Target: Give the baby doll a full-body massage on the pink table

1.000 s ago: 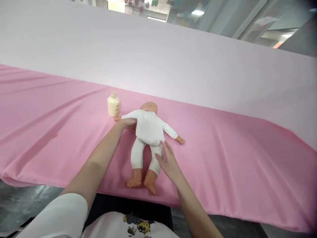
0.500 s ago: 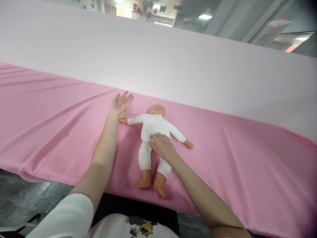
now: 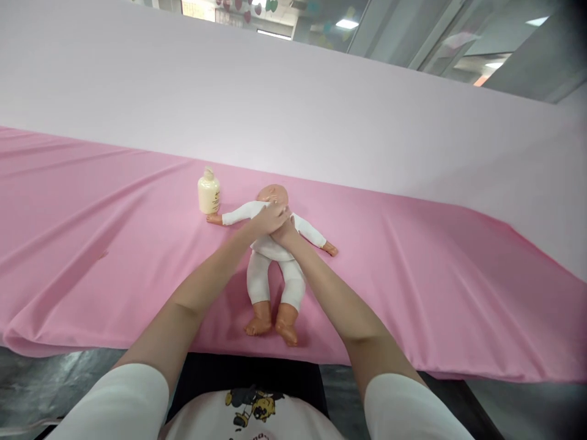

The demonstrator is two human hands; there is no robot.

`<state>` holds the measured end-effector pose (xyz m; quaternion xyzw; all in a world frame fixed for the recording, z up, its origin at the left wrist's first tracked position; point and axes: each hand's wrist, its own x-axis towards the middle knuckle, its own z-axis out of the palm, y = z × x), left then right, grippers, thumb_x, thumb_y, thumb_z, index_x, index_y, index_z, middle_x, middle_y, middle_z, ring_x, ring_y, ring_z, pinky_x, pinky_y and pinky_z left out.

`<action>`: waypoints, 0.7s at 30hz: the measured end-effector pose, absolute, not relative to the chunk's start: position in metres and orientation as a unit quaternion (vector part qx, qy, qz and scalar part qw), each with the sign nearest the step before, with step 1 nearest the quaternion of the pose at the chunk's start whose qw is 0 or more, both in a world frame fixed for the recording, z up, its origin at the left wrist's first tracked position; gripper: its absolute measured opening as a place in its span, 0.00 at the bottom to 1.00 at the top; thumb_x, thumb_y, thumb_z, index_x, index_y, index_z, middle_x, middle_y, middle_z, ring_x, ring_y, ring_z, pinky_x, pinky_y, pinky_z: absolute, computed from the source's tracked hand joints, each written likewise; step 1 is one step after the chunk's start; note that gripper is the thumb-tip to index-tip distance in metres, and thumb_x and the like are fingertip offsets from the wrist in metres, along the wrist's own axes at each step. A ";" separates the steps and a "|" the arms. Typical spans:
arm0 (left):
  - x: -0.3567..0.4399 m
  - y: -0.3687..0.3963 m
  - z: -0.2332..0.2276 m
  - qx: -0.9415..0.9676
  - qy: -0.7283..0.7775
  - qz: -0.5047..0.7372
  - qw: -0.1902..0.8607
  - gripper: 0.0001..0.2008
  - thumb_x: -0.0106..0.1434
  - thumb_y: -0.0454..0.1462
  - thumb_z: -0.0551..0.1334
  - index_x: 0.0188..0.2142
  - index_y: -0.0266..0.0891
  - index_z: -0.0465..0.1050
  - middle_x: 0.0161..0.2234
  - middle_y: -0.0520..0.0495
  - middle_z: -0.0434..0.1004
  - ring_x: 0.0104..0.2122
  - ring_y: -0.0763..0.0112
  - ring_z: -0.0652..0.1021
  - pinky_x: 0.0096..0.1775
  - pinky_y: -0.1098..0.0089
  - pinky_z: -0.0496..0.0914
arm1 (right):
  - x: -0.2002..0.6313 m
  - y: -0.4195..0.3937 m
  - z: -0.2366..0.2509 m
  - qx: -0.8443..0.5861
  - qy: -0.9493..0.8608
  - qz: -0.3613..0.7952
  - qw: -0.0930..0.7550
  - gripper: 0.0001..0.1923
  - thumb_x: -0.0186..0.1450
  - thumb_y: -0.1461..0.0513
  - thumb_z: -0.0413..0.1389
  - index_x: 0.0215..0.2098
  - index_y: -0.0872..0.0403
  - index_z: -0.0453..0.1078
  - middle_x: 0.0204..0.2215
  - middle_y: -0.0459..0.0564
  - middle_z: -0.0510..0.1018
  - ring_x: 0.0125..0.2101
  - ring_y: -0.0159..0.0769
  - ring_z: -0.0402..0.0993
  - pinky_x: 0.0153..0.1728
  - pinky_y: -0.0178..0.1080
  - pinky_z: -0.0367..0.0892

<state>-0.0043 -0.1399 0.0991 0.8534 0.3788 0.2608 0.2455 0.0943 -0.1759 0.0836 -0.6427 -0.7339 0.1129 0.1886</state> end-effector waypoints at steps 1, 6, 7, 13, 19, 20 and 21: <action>0.001 -0.139 0.088 0.859 0.382 0.244 0.236 0.20 0.74 0.42 0.49 0.58 0.38 0.70 0.67 0.38 0.64 0.68 0.53 0.62 0.68 0.45 0.55 | 0.095 -0.174 0.075 -0.669 -0.716 0.112 0.163 0.33 0.70 0.60 0.53 0.71 0.55 0.54 0.73 0.63 0.50 0.74 0.60 0.37 0.69 0.69 0.34; -0.003 -0.130 0.056 0.877 0.434 0.180 0.103 0.25 0.75 0.40 0.46 0.67 0.36 0.61 0.72 0.36 0.51 0.73 0.54 0.51 0.69 0.46 0.48 | 0.103 -0.204 0.051 -0.647 -0.742 0.125 0.120 0.33 0.73 0.57 0.44 0.73 0.60 0.47 0.74 0.65 0.43 0.75 0.57 0.36 0.70 0.66 0.38; -0.005 -0.131 0.055 0.877 0.440 0.177 0.080 0.26 0.75 0.40 0.46 0.68 0.36 0.59 0.73 0.36 0.50 0.73 0.53 0.51 0.69 0.47 0.49 | 0.108 -0.212 0.051 -0.628 -0.756 0.135 0.128 0.32 0.73 0.56 0.44 0.73 0.59 0.48 0.74 0.65 0.45 0.74 0.56 0.38 0.70 0.66 0.38; -0.010 -0.163 0.057 0.887 0.444 0.109 0.062 0.28 0.75 0.42 0.45 0.71 0.36 0.54 0.74 0.35 0.42 0.73 0.45 0.47 0.68 0.40 0.49 | 0.161 -0.221 0.072 -0.486 -0.794 0.303 0.207 0.24 0.72 0.49 0.46 0.46 0.53 0.79 0.54 0.55 0.80 0.62 0.49 0.70 0.64 0.54 0.61; -0.044 -0.204 0.062 0.923 0.356 0.010 0.146 0.34 0.74 0.50 0.47 0.73 0.37 0.44 0.74 0.36 0.40 0.73 0.46 0.45 0.67 0.39 0.51 | 0.178 -0.198 0.079 -0.540 -0.739 0.217 0.340 0.22 0.72 0.55 0.48 0.60 0.52 0.69 0.64 0.53 0.71 0.65 0.39 0.66 0.67 0.46 0.59; -0.049 -0.207 0.064 0.926 0.344 0.020 0.154 0.34 0.73 0.49 0.49 0.72 0.37 0.47 0.74 0.36 0.44 0.73 0.47 0.49 0.67 0.43 0.53 | 0.174 -0.198 0.078 -0.539 -0.753 0.202 0.318 0.22 0.71 0.56 0.50 0.60 0.52 0.70 0.64 0.53 0.71 0.65 0.39 0.66 0.67 0.46 0.59; -0.052 -0.209 0.065 0.926 0.340 0.036 0.160 0.31 0.73 0.47 0.50 0.71 0.37 0.53 0.73 0.36 0.50 0.72 0.49 0.55 0.67 0.47 0.56 | 0.170 -0.199 0.078 -0.533 -0.773 0.193 0.285 0.19 0.71 0.57 0.51 0.57 0.53 0.72 0.62 0.54 0.74 0.63 0.40 0.68 0.66 0.46 0.61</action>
